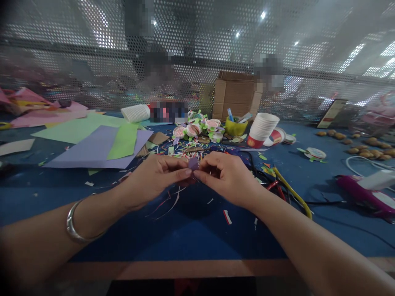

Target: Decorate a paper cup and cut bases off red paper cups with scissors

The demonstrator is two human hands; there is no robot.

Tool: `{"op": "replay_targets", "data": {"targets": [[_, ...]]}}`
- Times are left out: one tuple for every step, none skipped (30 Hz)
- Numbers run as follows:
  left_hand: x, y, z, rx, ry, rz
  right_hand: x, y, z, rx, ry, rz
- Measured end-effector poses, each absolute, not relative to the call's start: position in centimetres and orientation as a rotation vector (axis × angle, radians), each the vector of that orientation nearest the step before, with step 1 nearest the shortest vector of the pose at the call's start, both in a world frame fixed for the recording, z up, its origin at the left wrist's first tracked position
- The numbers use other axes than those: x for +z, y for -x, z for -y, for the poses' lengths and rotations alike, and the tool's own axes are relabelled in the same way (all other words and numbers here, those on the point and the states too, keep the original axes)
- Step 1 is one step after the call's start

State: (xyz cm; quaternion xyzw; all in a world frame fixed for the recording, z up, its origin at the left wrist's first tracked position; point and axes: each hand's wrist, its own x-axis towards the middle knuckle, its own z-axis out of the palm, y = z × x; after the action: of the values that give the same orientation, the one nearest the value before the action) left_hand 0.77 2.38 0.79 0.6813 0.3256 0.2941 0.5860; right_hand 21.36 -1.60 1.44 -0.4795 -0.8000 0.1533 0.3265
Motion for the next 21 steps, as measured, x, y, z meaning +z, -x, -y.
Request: {"op": "replay_targets", "data": {"targets": [[0.83, -0.74, -2.40, 0.687, -1.601, -0.771, 1.47, -21.34, 1.59, 0.399, 1.265, 2.092], [0.85, -0.70, -2.42, 0.684, -1.623, -0.783, 1.51, -21.32, 1.59, 0.393, 1.274, 2.083], [0.84, -0.65, -2.46, 0.680, -1.652, -0.794, 1.54, -21.30, 1.59, 0.384, 1.285, 2.071], [0.81, -0.60, -2.50, 0.673, -1.682, -0.804, 1.57, -21.29, 1.61, 0.374, 1.293, 2.054], [0.77, -0.55, -2.53, 0.664, -1.713, -0.814, 1.59, -21.28, 1.63, 0.370, 1.299, 2.037], [0.71, -0.51, -2.55, 0.654, -1.745, -0.823, 1.60, -21.28, 1.66, 0.370, 1.303, 2.022], [0.65, -0.47, -2.56, 0.644, -1.778, -0.831, 1.62, -21.26, 1.68, 0.373, 1.301, 2.012], [0.59, -0.44, -2.54, 0.631, -1.807, -0.836, 1.63, -21.25, 1.71, 0.379, 1.295, 2.010], [0.55, -0.42, -2.51, 0.617, -1.831, -0.838, 1.63, -21.23, 1.74, 0.388, 1.287, 2.016], [0.53, -0.41, -2.46, 0.603, -1.848, -0.837, 1.64, -21.20, 1.76, 0.396, 1.280, 2.023], [0.52, -0.41, -2.41, 0.591, -1.847, -0.834, 1.65, -21.18, 1.78, 0.405, 1.276, 2.028], [0.54, -0.42, -2.35, 0.577, -1.825, -0.829, 1.66, -21.17, 1.80, 0.415, 1.275, 2.031], [0.57, -0.43, -2.29, 0.563, -1.788, -0.822, 1.67, -21.16, 1.82, 0.427, 1.278, 2.030], [0.61, -0.44, -2.24, 0.548, -1.748, -0.808, 1.67, -21.16, 1.83, 0.441, 1.281, 2.026], [0.65, -0.44, -2.19, 0.528, -1.718, -0.789, 1.68, -21.17, 1.84, 0.454, 1.283, 2.021], [0.68, -0.43, -2.16, 0.508, -1.698, -0.769, 1.69, -21.19, 1.84, 0.463, 1.281, 2.017], [0.71, -0.42, -2.14, 0.489, -1.690, -0.750, 1.70, -21.22, 1.84, 0.468, 1.276, 2.017], [0.73, -0.40, -2.13, 0.473, -1.691, -0.734, 1.71, -21.25, 1.84, 0.467, 1.269, 2.018], [0.74, -0.38, -2.12, 0.460, -1.695, -0.726, 1.73, -21.27, 1.84, 0.464, 1.262, 2.022], [0.74, -0.36, -2.13, 0.448, -1.700, -0.727, 1.75, -21.30, 1.83, 0.461, 1.255, 2.027], [0.75, -0.35, -2.13, 0.438, -1.704, -0.734, 1.77, -21.32, 1.83, 0.460, 1.248, 2.031]]}}
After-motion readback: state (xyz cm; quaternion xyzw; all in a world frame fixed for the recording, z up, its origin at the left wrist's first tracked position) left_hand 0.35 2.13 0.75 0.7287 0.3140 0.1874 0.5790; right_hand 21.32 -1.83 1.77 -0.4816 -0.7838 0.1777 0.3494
